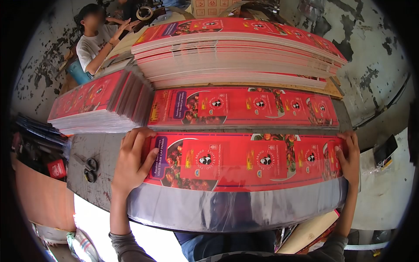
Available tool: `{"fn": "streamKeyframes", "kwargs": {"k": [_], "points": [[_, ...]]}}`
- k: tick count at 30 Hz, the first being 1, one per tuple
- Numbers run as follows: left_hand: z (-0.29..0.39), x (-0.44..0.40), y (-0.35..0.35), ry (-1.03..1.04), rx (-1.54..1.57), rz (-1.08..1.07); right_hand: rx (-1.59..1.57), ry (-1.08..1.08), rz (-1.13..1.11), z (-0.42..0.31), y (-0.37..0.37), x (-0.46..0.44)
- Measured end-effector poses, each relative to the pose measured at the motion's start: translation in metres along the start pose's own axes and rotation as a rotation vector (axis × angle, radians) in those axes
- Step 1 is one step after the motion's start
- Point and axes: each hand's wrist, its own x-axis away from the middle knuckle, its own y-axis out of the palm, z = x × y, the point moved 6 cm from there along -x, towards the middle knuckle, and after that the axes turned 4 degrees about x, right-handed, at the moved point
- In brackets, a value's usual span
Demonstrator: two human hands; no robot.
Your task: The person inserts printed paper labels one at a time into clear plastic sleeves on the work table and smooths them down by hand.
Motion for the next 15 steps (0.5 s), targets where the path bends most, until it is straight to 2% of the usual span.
{"fn": "streamKeyframes", "kwargs": {"k": [15], "points": [[0.0018,-0.003,0.0002,-0.015,-0.069,-0.043,0.02,0.01,-0.004,0.0022,0.0006,0.0001]]}}
